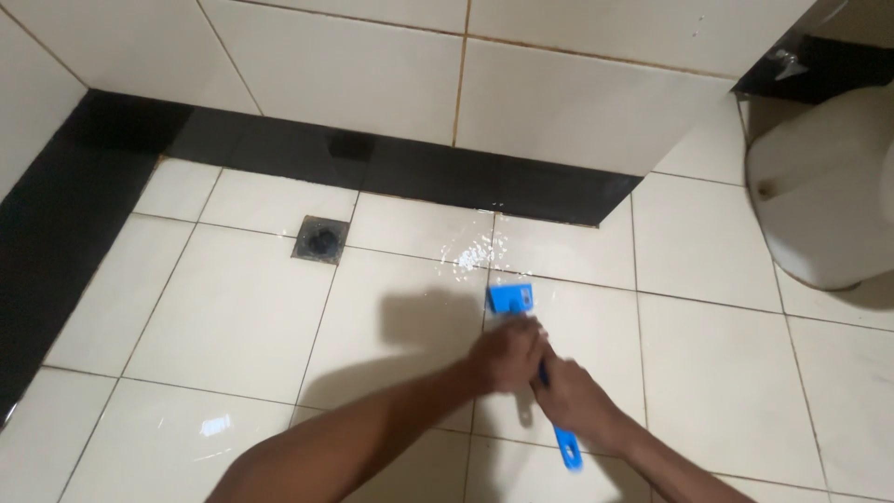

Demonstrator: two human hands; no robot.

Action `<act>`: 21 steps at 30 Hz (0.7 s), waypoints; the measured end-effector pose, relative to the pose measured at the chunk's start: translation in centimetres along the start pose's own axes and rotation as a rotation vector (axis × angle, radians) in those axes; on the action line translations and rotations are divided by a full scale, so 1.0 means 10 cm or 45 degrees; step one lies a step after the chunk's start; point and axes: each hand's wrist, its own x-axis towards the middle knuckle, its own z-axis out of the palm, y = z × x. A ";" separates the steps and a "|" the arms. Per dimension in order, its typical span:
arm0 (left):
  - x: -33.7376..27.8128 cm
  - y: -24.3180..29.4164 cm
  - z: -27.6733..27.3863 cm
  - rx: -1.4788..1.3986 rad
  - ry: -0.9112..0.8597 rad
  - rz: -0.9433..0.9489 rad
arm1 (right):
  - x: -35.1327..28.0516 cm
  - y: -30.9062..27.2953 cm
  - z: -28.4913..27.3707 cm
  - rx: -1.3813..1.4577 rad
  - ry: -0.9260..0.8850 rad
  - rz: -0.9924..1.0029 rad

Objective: The person scrubs the tiled bathroom floor with a blue scrub brush, focusing on the corners and edges. They then use a handheld shower head to rinse the floor and walls, directing the water stream across the tiles. Finally, they use the scrub brush again to clean the floor near the drain.

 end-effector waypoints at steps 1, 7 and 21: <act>-0.06 0.18 -0.11 0.001 0.050 0.023 | -0.14 0.06 0.05 0.000 -0.039 0.003; -0.26 0.62 -0.41 0.053 0.235 0.199 | -0.43 0.18 0.26 -0.085 -0.149 0.038; 0.25 -0.61 0.01 0.051 -0.222 -0.337 | 0.56 -0.40 -0.20 -0.059 0.038 0.051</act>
